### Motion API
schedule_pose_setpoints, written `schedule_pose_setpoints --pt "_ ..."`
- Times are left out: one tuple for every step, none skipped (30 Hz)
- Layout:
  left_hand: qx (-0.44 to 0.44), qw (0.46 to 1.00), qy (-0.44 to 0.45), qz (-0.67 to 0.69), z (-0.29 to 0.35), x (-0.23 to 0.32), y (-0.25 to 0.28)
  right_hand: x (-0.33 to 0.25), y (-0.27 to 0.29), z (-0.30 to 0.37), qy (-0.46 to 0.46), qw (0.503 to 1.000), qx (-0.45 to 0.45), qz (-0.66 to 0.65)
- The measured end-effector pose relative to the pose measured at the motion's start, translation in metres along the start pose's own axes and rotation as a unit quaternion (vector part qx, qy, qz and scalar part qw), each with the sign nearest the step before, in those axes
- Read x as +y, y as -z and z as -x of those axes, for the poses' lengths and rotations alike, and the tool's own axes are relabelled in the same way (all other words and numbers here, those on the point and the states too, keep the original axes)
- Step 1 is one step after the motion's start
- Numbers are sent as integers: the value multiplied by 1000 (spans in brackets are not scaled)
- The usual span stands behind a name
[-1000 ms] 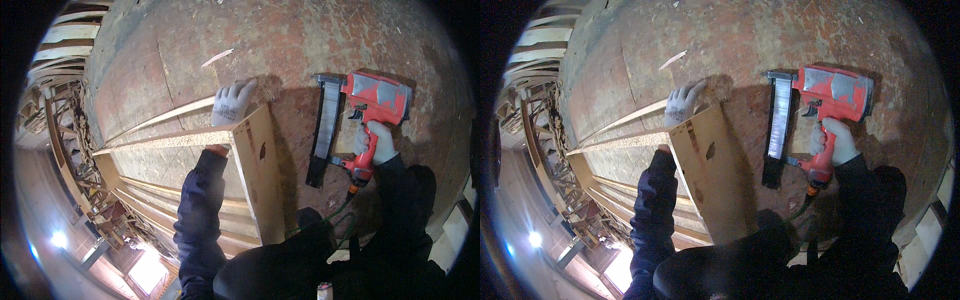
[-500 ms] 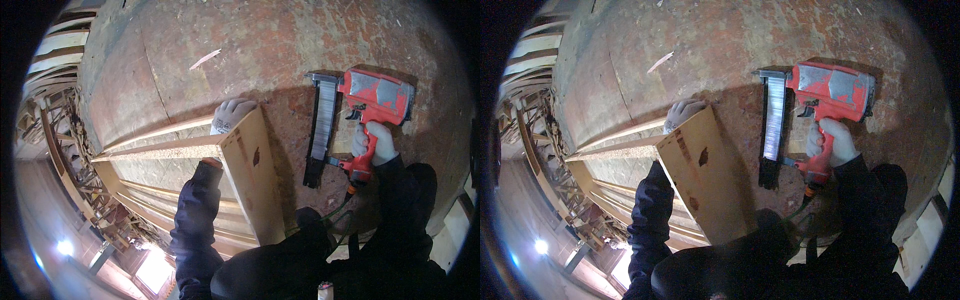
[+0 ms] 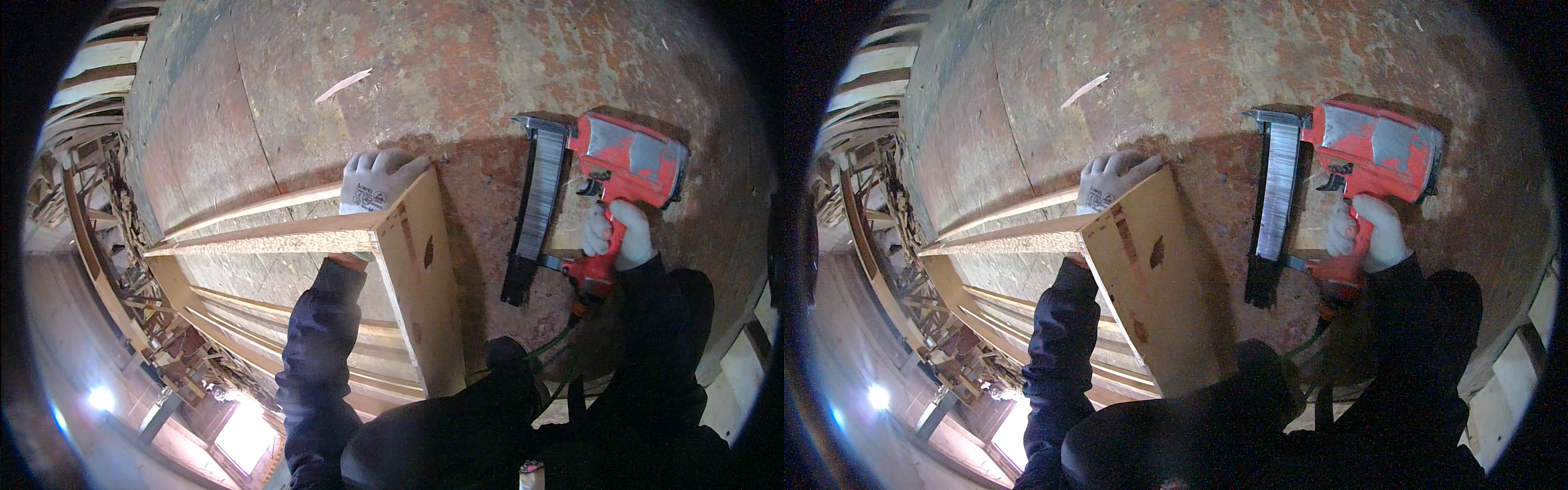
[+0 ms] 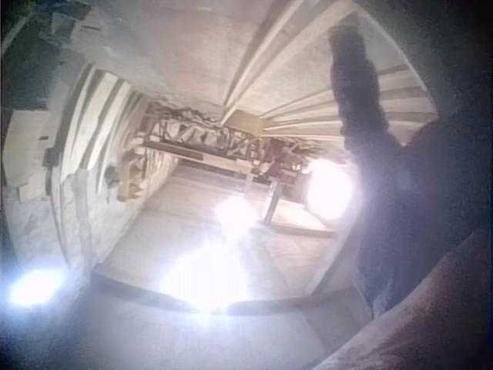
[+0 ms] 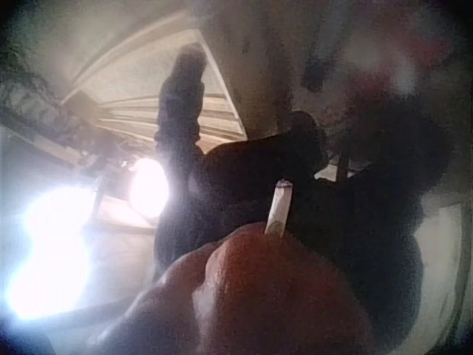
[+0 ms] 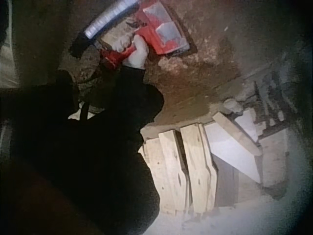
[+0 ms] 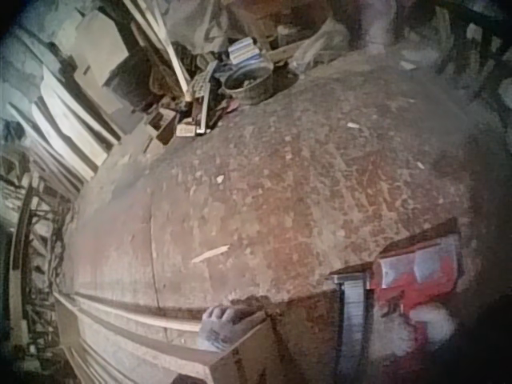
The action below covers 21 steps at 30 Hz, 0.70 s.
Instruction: The person assembles a wooden frame by positioning thin wooden strips and fastening them with a pneumatic nail gun. They then measure the assembled frame with a tape measure.
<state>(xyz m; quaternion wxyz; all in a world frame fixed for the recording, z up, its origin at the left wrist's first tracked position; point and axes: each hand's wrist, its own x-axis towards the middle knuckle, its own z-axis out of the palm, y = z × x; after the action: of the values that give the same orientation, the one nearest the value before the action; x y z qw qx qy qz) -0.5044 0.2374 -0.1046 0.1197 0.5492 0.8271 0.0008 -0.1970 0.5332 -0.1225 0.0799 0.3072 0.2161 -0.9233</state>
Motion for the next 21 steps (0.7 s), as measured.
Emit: schedule_pose_setpoints --pt "14 1000 -10 -7 1 -1 2 1 2 -1 15 999 -40 -8" --pt "-8 994 17 104 0 -4 4 2 4 0 6 1000 -11 -7" --pt "-2 977 22 212 -1 -10 8 4 6 1 4 1000 6 -7" --pt "-27 946 58 318 -1 -14 11 5 7 2 2 1000 8 -10" --pt "11 904 101 414 2 -17 14 5 8 2 -4 1000 22 -7" --pt "19 846 174 504 3 -19 18 4 8 2 -11 1000 21 -5" --pt "34 771 257 582 5 -21 21 4 8 2 -20 1000 19 -12" --pt "40 795 263 546 3 -22 21 4 8 1 -15 1000 14 10" --pt "52 815 279 506 -3 -22 17 3 8 1 -10 1000 8 23" --pt "69 836 276 469 -9 -21 12 2 7 1 -7 999 1 34" --pt "67 838 289 458 -14 -21 8 1 7 -1 -11 999 -18 40" --pt "83 879 282 376 -20 -20 2 0 7 -2 -17 998 -39 43" --pt "112 915 246 298 -26 -20 -5 -1 7 -4 -23 997 -60 47" --pt "117 941 231 220 -30 -19 -10 -2 7 -4 -25 996 -62 53" --pt "195 955 145 170 -31 -16 -16 -3 7 -3 -28 996 -65 60" --pt "201 953 156 164 -31 -15 -19 -4 7 -2 -30 996 -66 61" --pt "207 951 167 157 -30 -13 -22 -3 7 0 -32 997 -46 61" --pt "220 948 173 150 -29 -12 -24 -2 6 2 -31 998 -27 57" --pt "224 946 180 152 -29 -11 -25 -1 6 3 -36 998 -19 52" --pt "235 942 182 154 -29 -11 -26 -1 6 4 -24 998 -10 55" --pt "241 939 185 158 -29 -11 -26 -1 7 4 -18 998 -12 57"
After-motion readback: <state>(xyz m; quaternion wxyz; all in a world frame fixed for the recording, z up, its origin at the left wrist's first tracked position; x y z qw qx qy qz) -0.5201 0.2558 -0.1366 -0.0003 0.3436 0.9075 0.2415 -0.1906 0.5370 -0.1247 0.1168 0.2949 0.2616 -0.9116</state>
